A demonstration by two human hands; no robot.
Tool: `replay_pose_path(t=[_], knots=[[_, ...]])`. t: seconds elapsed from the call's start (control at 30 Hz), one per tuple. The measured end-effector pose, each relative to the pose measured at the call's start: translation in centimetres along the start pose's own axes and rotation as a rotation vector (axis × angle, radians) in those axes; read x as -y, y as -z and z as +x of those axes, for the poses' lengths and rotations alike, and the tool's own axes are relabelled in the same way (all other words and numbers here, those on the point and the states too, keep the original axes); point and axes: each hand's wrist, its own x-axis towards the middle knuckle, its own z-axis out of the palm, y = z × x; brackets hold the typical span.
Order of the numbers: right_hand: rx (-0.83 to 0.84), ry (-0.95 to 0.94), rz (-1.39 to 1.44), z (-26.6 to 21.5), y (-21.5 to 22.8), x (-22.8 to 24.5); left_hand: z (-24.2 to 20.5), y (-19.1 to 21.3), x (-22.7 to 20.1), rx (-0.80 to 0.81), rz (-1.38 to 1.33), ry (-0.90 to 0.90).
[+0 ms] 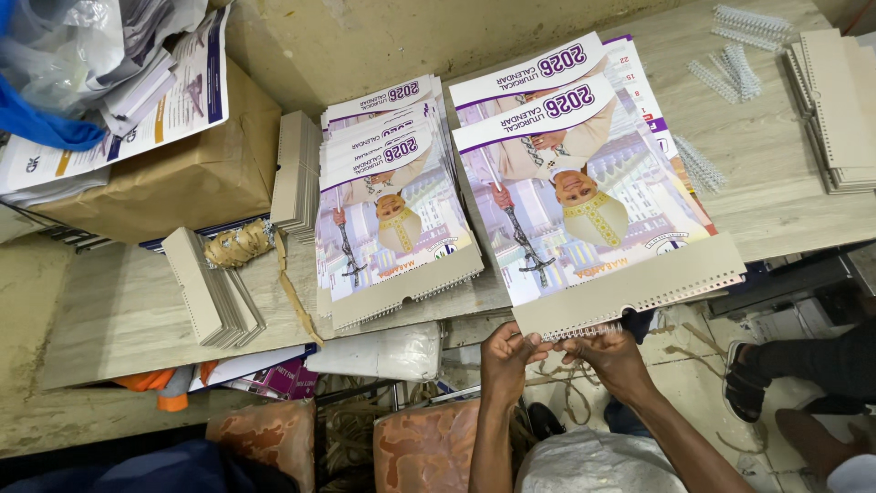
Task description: The person assembles wall calendars by inserting plastic spiral coils into the punched holes of the calendar pages. They repeatedly pick up a coil, thread it through the holes, and then flip through the pages to check the binding before placing the finished calendar on a stack.
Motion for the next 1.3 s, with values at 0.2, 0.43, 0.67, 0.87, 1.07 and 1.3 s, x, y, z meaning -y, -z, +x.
replay_pose_path(t=[0.2, 0.43, 0.67, 0.87, 1.07, 1.3], knots=[[0.026, -0.061, -0.074, -0.9, -1.4, 2.8, -0.6, -0.1, -1.0, 0.058, 0.036, -0.031], [0.023, -0.042, 0.094, -0.7, -1.4, 1.9, -1.6, -1.4, -2.8, 0.002, 0.138, 0.036], [-0.033, -0.024, 0.16, 1.2, 3.6, 2.1, -2.7, -2.9, -5.5, -0.079, 0.126, 0.132], [-0.107, -0.011, 0.094, 0.1, 2.4, 5.3, -2.8, -3.1, -5.0, -0.115, 0.189, 0.032], [-0.124, 0.007, -0.188, -0.3, 1.9, 7.5, -2.7, -3.3, -4.4, -0.096, 0.202, -0.083], [-0.088, -0.077, -0.217, -1.4, 0.3, 11.2, -1.9, -5.9, -2.8, -0.318, -0.165, 0.178]])
